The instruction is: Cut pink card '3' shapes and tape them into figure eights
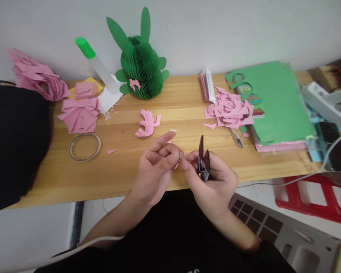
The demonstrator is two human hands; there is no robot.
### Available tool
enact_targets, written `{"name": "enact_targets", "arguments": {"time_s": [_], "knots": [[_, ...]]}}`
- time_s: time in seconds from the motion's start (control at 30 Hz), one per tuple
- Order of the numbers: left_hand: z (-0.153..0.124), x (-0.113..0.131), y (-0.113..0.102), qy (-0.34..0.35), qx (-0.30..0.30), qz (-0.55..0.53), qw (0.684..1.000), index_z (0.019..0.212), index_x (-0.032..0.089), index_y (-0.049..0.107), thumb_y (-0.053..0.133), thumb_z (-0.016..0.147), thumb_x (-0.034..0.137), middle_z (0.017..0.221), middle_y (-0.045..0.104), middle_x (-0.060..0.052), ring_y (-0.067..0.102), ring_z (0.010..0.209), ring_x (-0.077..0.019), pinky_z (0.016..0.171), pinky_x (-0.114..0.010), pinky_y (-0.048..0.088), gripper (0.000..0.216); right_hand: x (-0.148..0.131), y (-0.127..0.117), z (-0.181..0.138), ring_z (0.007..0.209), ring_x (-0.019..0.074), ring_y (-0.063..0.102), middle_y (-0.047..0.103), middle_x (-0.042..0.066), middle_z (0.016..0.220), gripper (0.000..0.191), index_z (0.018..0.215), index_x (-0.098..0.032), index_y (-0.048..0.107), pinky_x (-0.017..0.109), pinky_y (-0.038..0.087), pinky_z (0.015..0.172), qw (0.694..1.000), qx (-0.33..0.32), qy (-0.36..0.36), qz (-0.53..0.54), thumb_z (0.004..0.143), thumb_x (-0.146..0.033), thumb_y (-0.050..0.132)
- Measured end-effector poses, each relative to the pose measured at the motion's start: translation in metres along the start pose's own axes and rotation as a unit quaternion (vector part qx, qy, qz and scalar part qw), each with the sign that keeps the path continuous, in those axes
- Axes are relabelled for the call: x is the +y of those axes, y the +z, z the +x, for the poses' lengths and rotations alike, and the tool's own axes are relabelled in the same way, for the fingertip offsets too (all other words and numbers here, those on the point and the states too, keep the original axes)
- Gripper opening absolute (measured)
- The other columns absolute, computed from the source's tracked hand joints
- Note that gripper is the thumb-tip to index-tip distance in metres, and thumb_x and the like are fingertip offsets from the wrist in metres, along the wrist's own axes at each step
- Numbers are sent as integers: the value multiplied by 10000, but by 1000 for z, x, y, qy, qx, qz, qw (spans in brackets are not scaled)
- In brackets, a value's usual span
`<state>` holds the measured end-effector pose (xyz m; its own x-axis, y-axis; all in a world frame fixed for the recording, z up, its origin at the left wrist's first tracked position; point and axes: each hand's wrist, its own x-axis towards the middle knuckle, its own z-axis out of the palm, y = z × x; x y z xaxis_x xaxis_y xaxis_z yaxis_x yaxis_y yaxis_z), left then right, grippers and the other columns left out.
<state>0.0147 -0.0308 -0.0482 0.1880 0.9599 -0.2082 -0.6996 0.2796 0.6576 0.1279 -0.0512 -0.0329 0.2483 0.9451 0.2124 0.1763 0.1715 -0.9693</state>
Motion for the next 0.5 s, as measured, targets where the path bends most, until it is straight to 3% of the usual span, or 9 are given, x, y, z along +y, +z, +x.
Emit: {"name": "enact_targets", "arguments": {"time_s": [0.13,0.3,0.43,0.5], "knots": [[0,1,-1,-9,30,-10,999,1006,250,745,870,680,240,711,623,52,597,675,-76,659,-189,503,349,4,0,6,464,87,503,579,-54,542,57,713,-214,675,221,483,467,994,-32,88,58,741,-187,717],[1,-1,-14,5,71,31,997,960,252,755,885,661,294,787,697,22,650,724,-105,697,-225,534,329,11,-1,14,512,93,513,584,-46,557,103,640,-213,666,257,513,570,981,-75,143,103,718,-197,730],[-3,-3,-32,75,90,131,984,1006,238,728,820,736,245,821,752,3,708,799,-143,761,-268,559,286,20,-7,21,468,78,445,552,-46,544,165,592,-198,650,242,430,485,965,-118,209,109,686,-266,767],[-8,-1,-45,113,94,233,961,1058,227,696,767,787,205,861,764,-4,721,840,-151,801,-288,565,280,28,-12,26,457,71,403,530,-47,530,175,596,-189,657,236,372,457,955,-144,247,81,665,-296,776]]}}
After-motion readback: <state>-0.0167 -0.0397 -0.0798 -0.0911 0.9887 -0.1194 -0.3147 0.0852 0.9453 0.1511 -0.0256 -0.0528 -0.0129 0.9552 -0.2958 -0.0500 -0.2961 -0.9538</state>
